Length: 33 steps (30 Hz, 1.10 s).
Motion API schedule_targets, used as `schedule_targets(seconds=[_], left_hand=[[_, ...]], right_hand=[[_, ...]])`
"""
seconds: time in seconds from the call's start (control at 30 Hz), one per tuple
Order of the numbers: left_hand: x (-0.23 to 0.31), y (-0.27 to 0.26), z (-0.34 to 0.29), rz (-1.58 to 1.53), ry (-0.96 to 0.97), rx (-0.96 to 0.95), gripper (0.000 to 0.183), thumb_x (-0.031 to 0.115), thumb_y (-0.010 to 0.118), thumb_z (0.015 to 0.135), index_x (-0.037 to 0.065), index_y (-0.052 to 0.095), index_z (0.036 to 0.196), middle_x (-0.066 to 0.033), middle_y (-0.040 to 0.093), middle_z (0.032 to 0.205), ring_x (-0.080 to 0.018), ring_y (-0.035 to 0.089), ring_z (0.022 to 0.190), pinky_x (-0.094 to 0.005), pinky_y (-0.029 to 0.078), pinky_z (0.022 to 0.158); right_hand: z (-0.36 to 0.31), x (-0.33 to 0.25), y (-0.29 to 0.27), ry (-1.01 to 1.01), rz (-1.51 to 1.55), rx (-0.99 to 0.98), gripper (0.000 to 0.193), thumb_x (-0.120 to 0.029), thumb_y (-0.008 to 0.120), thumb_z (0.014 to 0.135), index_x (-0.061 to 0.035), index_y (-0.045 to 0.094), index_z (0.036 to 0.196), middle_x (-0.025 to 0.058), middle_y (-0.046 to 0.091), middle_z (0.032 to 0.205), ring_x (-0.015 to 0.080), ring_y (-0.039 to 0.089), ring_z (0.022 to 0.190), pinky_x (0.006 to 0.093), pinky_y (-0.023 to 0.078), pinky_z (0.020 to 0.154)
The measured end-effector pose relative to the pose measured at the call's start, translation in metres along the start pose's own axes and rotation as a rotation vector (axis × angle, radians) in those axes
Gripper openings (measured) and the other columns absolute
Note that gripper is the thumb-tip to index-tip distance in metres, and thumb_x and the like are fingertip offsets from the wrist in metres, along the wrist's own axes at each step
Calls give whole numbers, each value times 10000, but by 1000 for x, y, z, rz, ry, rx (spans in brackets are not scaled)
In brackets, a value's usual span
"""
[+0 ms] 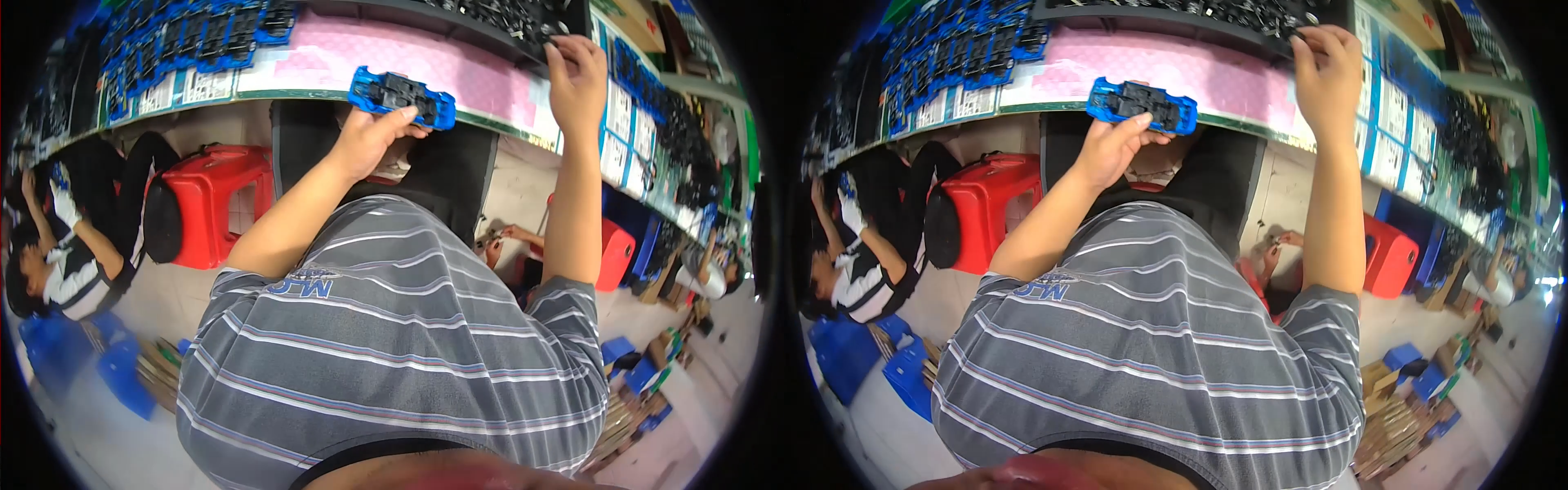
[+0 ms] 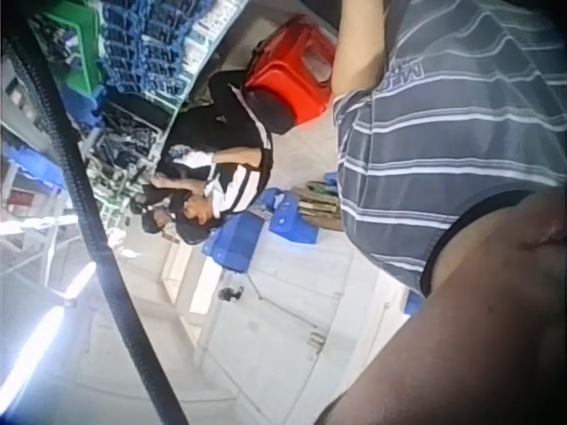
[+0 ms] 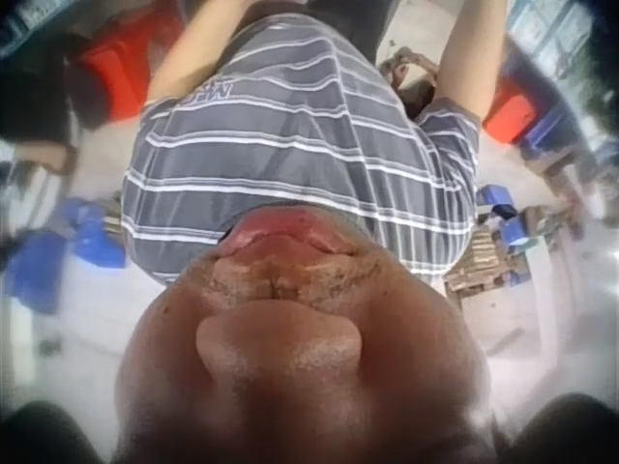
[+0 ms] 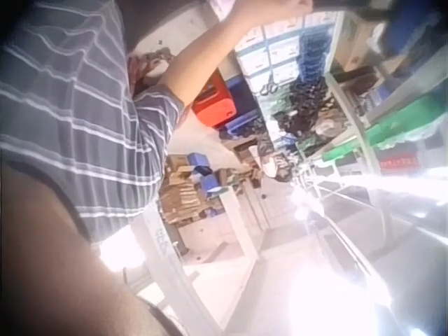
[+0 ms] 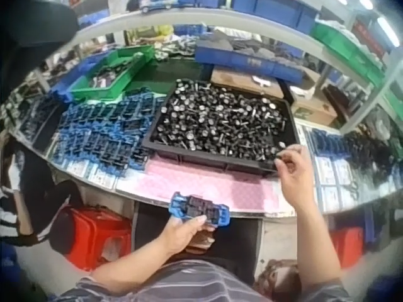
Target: The person assembles toy cars by picking up chassis and wheel sets from trays, fitting the wheels into the chassis by hand, and placing the assembled toy cars on the workbench.
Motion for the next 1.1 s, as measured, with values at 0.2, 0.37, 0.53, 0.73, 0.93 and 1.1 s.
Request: schedule_targets(seconds=[0.2,0.37,0.53,0.73,0.93,1.1], left_hand=[[-7,16,12,0,-29,-36,286,95,540,961,7,538,1234,-151,657,1126,-263,662,1011,-371,555,844],[-4,18,13,-11,-21,-18,283,95,537,965,12,540,1236,-148,657,1130,-263,661,1020,-377,558,839],[-1,11,6,3,-3,-10,284,83,533,965,-1,534,1237,-150,656,1137,-253,670,982,-361,567,827],[-11,10,-4,-92,-32,75,250,78,629,926,58,554,1163,-74,652,1026,-169,665,874,-312,584,746],[-10,-1,1,-33,-5,-4,338,59,574,942,39,501,1271,-113,645,1137,-239,664,972,-377,569,818],[15,10,-2,-120,35,23,303,84,595,941,17,532,1231,-107,645,1111,-217,662,997,-358,562,862]], right_hand=[[6,21,-11,111,7,127,88,-69,654,882,10,639,920,123,652,945,229,608,628,328,510,625],[13,12,-20,92,-113,93,151,-40,640,885,16,622,1024,128,659,950,164,640,739,279,506,657],[18,13,7,71,-227,31,169,-154,697,872,-15,678,967,167,654,1006,316,647,899,371,523,809],[2,32,-12,210,-164,90,128,-81,708,863,-5,643,941,169,636,1155,176,642,817,276,510,731],[-19,-25,-8,128,284,-22,278,-58,727,846,-8,586,1081,105,605,1199,118,594,825,253,496,748],[-71,-98,49,28,323,-403,397,-75,784,757,-36,593,1103,119,644,1174,254,618,1074,342,489,882]])
Point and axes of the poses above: each hand's wrist, its own z-axis towards the middle knuckle, its own y-axis out of the palm, x = y × z, the point moved 9 cm from there along z, towards the middle knuckle
